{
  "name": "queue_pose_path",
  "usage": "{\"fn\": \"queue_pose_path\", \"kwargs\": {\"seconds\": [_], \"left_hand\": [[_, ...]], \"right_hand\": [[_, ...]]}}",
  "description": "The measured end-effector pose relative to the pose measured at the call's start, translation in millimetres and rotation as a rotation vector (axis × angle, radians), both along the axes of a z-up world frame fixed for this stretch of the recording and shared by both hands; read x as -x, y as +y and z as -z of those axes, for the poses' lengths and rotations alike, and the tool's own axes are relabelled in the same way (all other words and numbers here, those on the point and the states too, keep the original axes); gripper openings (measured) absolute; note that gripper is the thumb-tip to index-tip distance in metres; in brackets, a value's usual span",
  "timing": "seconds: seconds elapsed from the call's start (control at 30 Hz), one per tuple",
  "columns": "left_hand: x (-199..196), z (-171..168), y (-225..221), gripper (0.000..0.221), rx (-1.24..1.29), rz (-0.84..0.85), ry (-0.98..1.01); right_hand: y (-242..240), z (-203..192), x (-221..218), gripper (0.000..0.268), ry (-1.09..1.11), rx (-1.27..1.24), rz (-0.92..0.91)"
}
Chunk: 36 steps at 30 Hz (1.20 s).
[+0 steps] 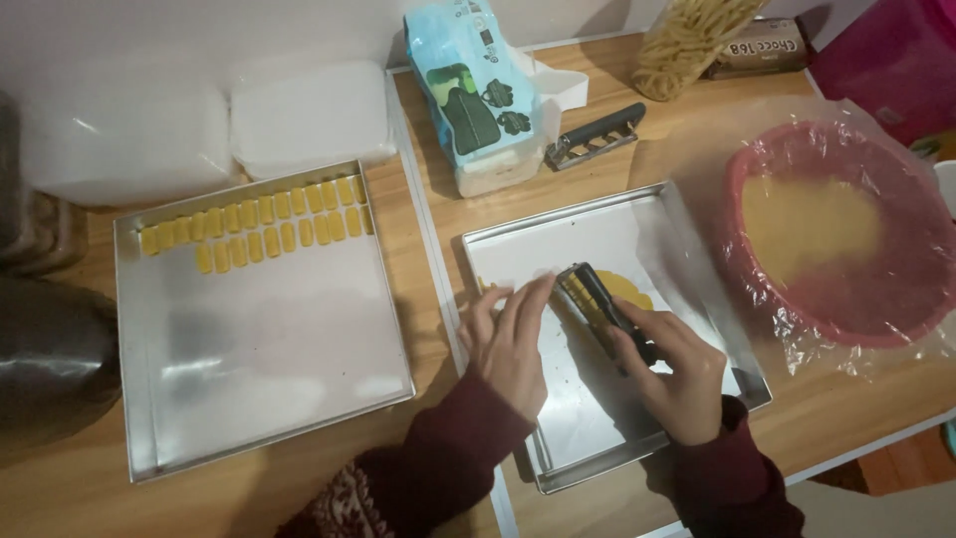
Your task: Shaping small pieces of dough using a mold and a spoon and arranging them on a baking tray.
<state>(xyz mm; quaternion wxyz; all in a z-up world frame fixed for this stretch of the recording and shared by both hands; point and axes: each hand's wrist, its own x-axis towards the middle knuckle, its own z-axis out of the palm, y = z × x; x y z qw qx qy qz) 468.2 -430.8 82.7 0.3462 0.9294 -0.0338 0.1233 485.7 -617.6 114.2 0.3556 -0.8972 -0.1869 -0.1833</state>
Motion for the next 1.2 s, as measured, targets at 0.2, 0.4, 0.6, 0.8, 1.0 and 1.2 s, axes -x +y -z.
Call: {"fn": "queue_pose_path", "kwargs": {"seconds": [0.2, 0.4, 0.6, 0.8, 1.0, 1.2], "left_hand": [[-37.5, 17.4, -6.7, 0.093, -0.146, -0.015, -0.142], [-40.7, 8.9, 3.4, 0.091, -0.121, 0.137, -0.023], [-42.6, -3.6, 10.6, 0.075, 0.023, 0.322, 0.173], [-45.1, -4.2, 10.4, 0.078, -0.019, 0.335, 0.239], [-43.3, -7.4, 12.0, 0.078, -0.025, 0.342, 0.234], [-41.2, -9.2, 12.9, 0.077, 0.007, 0.341, 0.196]], "right_hand": [[-0.9, -1.9, -2.3, 0.027, 0.012, -0.008, -0.044], [-3.0, -5.9, -3.3, 0.025, 0.064, -0.076, -0.069], [0.3, -14.6, -8.6, 0.03, 0.212, -0.265, 0.003], [-0.8, -12.2, -7.8, 0.03, 0.21, -0.274, -0.018], [1.9, -15.3, -8.7, 0.028, 0.219, -0.265, -0.02], [-0.7, -13.3, -8.9, 0.026, 0.214, -0.265, -0.044]]}}
